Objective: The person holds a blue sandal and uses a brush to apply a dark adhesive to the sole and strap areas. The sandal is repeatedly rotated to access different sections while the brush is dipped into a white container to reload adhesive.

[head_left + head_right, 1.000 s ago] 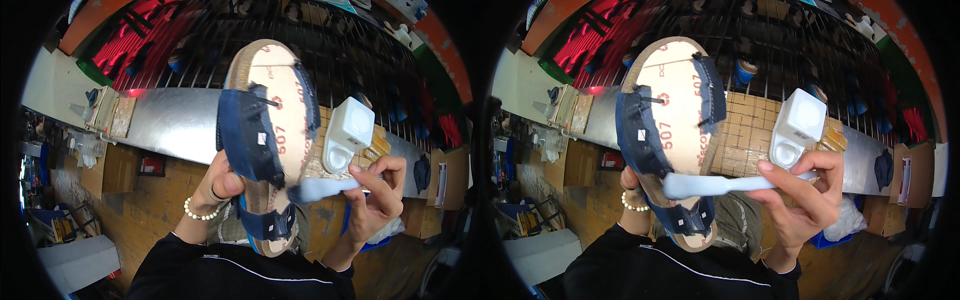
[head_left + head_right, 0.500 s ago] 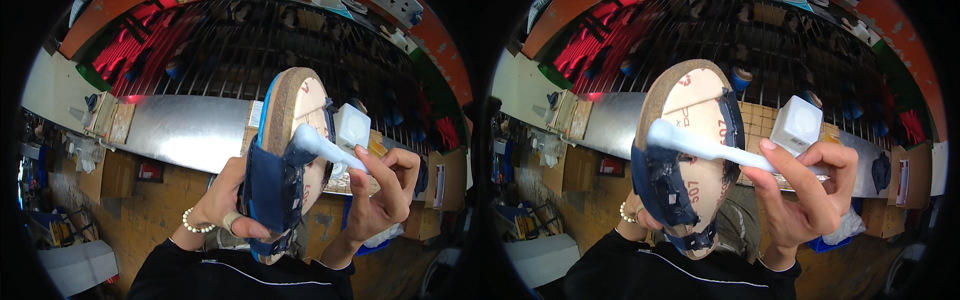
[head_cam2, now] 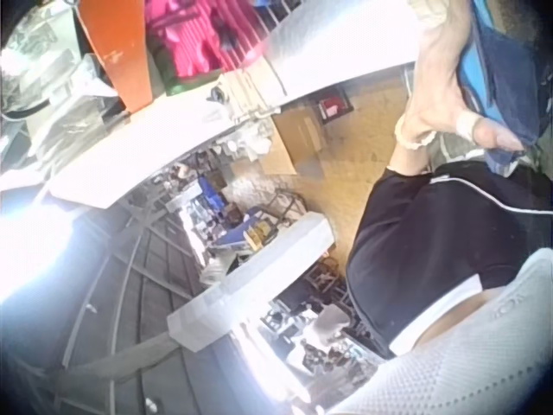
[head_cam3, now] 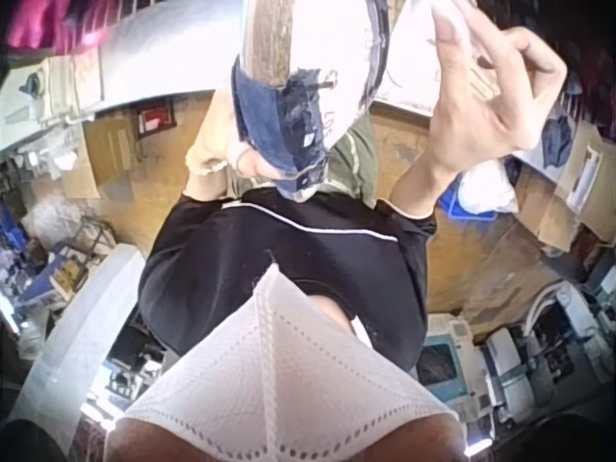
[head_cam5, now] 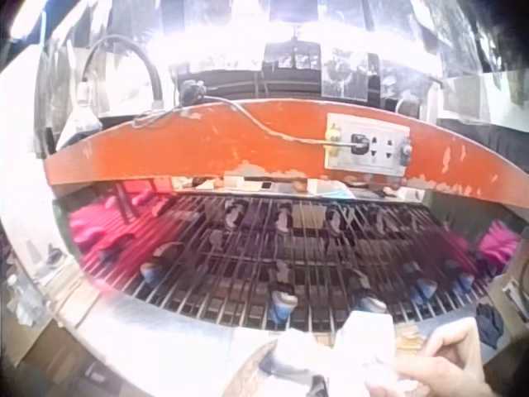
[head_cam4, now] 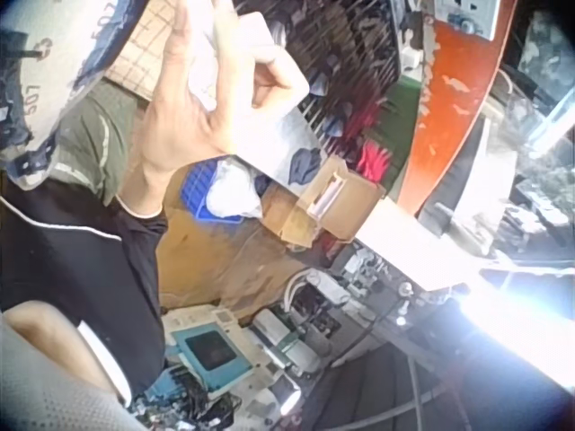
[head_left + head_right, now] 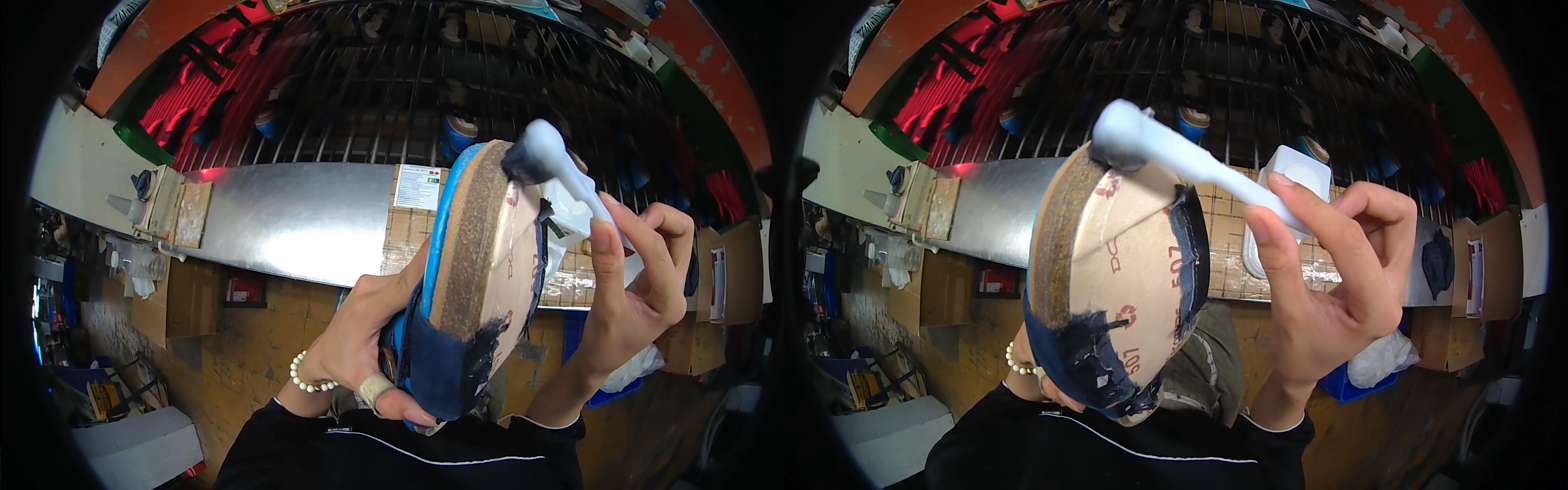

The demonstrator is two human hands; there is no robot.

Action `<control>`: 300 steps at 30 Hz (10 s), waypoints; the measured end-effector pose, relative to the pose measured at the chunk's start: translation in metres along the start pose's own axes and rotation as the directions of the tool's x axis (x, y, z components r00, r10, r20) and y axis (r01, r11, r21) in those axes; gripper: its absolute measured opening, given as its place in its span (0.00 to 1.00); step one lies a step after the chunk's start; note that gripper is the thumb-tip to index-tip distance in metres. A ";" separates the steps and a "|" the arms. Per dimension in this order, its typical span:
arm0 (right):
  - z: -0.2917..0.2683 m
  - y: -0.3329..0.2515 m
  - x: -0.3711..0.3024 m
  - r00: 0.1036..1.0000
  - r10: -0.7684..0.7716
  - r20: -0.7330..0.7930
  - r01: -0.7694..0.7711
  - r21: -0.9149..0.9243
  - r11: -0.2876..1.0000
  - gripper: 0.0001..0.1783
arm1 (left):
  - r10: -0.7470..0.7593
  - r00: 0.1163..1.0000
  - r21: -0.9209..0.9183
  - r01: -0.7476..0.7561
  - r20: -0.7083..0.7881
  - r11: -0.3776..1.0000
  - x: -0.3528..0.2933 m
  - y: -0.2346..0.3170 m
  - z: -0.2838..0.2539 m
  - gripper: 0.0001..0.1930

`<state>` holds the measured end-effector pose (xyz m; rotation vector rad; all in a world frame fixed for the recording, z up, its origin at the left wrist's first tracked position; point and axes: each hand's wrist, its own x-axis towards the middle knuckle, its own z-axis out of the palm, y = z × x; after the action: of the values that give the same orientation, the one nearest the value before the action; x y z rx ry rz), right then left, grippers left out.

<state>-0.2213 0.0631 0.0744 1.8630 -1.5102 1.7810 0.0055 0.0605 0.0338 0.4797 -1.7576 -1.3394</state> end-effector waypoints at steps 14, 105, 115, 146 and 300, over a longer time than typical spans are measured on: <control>-0.007 0.023 -0.005 0.965 -0.110 0.237 0.030 0.321 0.947 0.24 | -0.074 0.997 -0.254 0.066 -0.025 0.965 -0.002 0.002 0.003 0.72; -0.025 0.030 0.000 0.866 -0.320 0.385 0.208 0.305 0.929 0.22 | -0.354 0.935 -0.679 0.246 -0.021 0.692 0.025 0.010 0.017 0.45; -0.023 0.031 -0.001 0.828 -0.351 0.437 0.176 0.392 0.903 0.23 | -0.331 0.944 -0.711 0.230 -0.004 0.664 0.033 0.001 0.016 0.41; -0.064 0.120 -0.089 0.859 0.345 0.378 0.000 -0.674 0.739 0.10 | -0.239 0.777 -0.680 -0.304 -0.582 0.667 -0.022 -0.003 -0.033 0.34; -0.030 -0.011 0.022 0.961 -0.263 0.090 0.274 -0.163 0.948 0.18 | 0.888 0.459 0.658 -0.674 0.016 0.337 0.044 -0.029 -0.009 0.29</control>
<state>-0.2385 0.0773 0.1063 1.9495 -1.3093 1.4321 -0.0176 0.0133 0.0245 0.0748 -1.6758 0.0634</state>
